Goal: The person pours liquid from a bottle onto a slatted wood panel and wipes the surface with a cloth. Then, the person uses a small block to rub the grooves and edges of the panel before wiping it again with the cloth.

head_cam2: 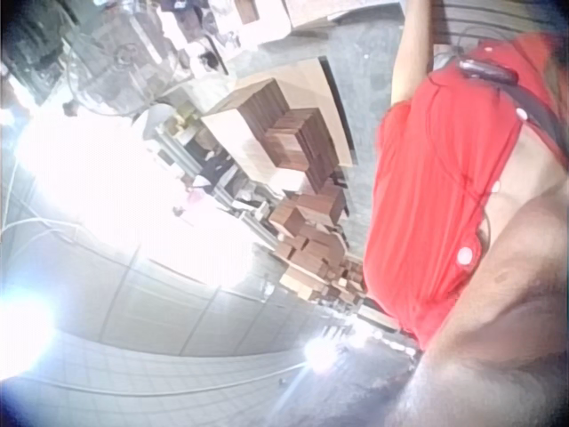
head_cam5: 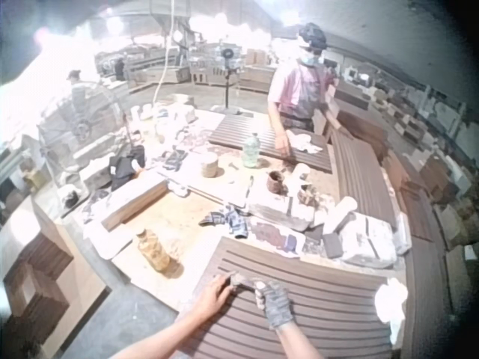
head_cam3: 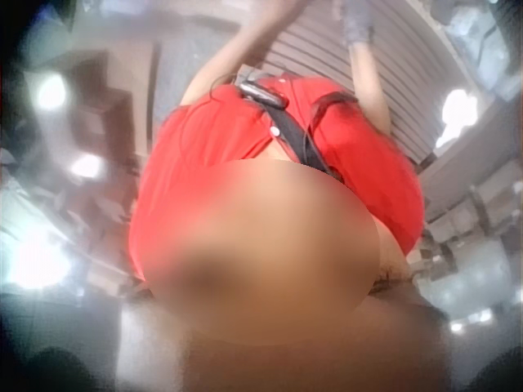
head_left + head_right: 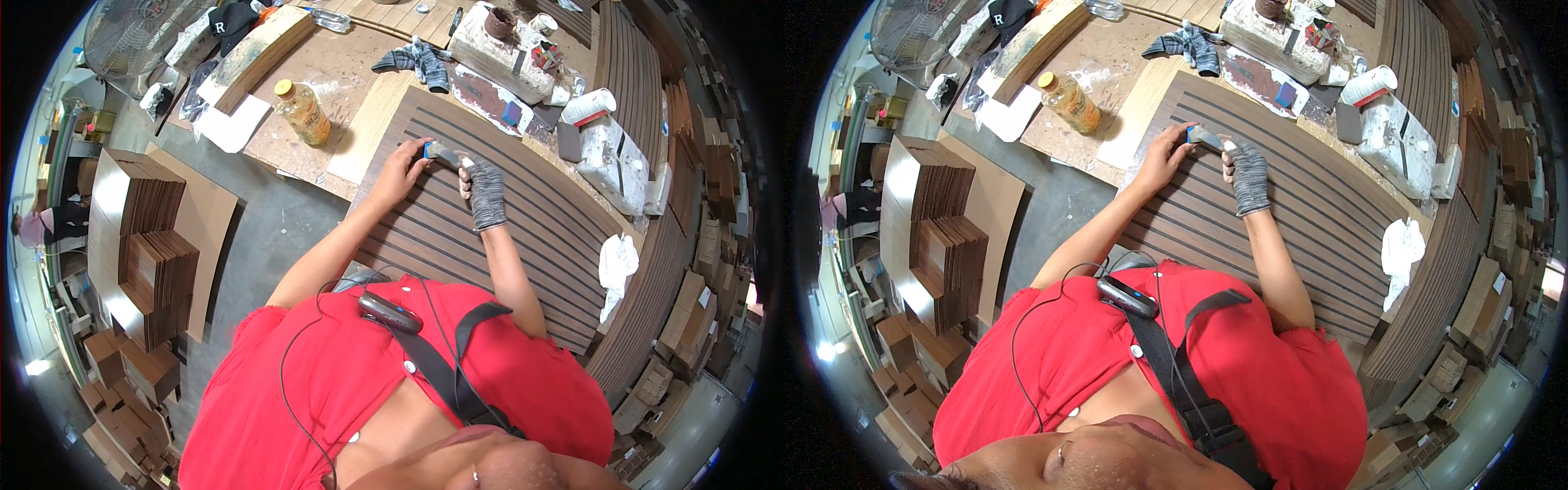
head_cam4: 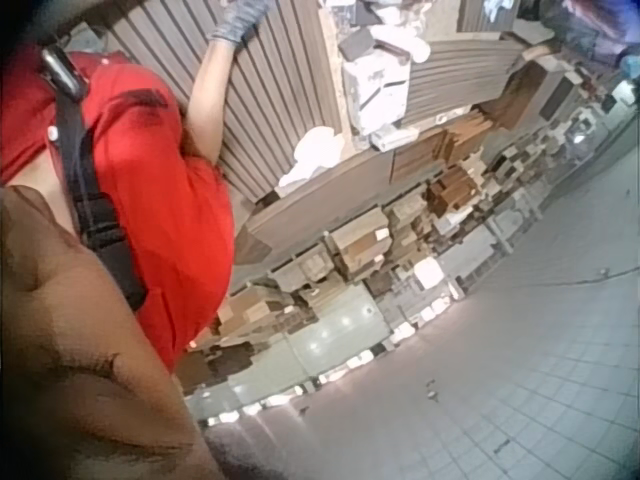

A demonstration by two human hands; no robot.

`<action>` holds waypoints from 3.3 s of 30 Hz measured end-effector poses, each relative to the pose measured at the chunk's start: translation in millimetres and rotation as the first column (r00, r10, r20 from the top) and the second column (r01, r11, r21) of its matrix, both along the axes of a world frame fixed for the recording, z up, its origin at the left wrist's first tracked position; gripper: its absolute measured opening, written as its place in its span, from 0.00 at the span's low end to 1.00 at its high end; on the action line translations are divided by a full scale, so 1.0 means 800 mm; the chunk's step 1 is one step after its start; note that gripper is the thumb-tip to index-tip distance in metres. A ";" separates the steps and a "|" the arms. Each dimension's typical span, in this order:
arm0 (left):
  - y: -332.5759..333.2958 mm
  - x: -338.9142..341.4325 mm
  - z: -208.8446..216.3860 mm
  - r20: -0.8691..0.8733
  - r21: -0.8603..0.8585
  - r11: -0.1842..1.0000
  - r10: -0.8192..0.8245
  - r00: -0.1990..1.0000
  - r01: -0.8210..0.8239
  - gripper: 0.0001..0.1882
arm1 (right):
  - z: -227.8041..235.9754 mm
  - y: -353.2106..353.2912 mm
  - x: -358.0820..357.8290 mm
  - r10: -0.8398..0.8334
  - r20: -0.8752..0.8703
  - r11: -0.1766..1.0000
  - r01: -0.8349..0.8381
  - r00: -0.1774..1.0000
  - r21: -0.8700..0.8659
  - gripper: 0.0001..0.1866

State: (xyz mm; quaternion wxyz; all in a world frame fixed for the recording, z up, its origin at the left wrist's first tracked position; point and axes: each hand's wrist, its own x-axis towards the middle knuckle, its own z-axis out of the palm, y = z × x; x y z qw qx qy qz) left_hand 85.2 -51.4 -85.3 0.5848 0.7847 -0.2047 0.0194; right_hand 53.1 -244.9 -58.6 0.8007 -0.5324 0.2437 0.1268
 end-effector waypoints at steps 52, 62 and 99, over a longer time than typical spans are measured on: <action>0.000 0.001 -0.004 -0.101 -0.056 0.998 0.023 0.995 -0.029 0.19 | -0.030 0.024 -0.030 0.391 0.475 0.380 0.332 0.788 -0.863 0.08; 0.000 0.001 -0.006 -0.073 -0.039 0.999 0.015 0.997 -0.018 0.20 | 0.008 0.034 -0.028 0.174 0.484 0.749 0.204 0.858 -0.630 0.13; -0.001 0.002 -0.007 -0.043 0.008 1.000 0.016 0.999 -0.015 0.19 | -0.026 0.011 -0.002 -0.089 0.062 0.993 0.093 0.994 -0.066 0.08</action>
